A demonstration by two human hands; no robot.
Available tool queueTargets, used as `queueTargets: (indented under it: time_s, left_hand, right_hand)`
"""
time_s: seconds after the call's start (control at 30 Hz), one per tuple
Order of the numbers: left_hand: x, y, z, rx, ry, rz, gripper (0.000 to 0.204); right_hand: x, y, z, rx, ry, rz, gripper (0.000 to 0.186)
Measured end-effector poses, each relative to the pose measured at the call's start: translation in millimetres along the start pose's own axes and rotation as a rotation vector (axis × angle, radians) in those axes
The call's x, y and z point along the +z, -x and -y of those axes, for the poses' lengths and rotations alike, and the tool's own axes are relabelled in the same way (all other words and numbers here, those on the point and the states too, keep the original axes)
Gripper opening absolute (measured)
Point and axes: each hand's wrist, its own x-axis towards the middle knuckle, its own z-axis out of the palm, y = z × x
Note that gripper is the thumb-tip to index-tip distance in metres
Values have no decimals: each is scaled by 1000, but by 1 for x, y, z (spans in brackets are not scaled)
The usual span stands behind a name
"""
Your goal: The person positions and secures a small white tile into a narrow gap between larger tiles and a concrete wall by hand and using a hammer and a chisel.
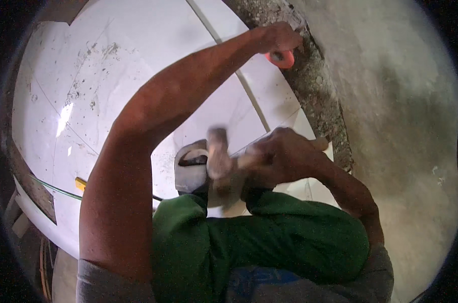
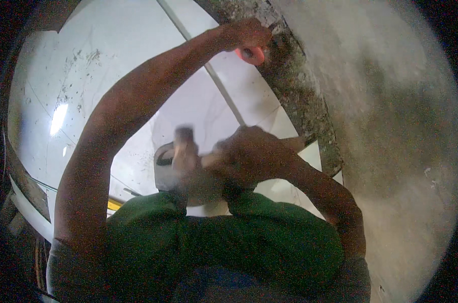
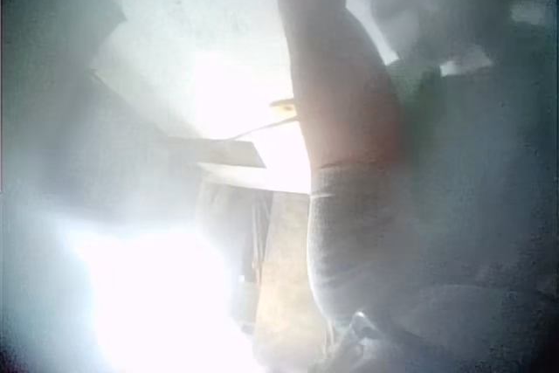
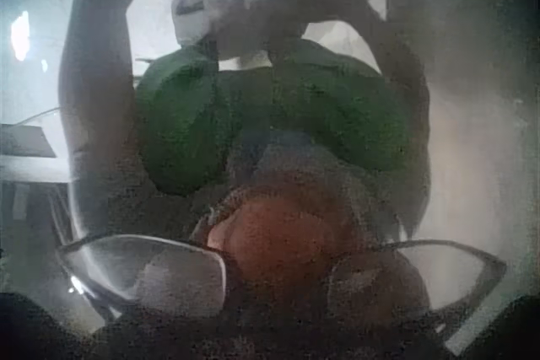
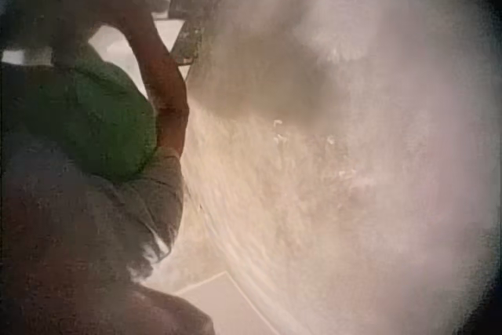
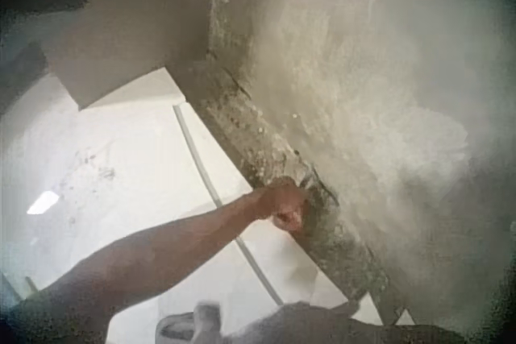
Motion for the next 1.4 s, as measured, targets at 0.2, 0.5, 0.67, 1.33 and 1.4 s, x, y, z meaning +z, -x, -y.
queueTargets:
  time_s: [0.2, 0.5, 0.67, 1.33, 1.4]
  left_hand:
    - [59, -39, 34, 279, 663, -380, 26]
    - [-8, 17, -3, 278, -55, -169, 25]
    - [-2, -14, -26, -65, 471, -177, 31]
    - [81, 25, -13, 210, 1056, -330, 57]
    - [66, 24, -31, 34, 1235, -289, 58]
  right_hand:
    - [-40, 27, -54, 416, -384, -583, 41]
    - [7, 24, -30, 31, -101, -7, 32]
    - [-16, 35, -60, 544, -291, -721, 41]
    - [43, 37, -41, 421, -139, -338, 44]
    - [49, 41, -48, 423, -115, -386, 44]
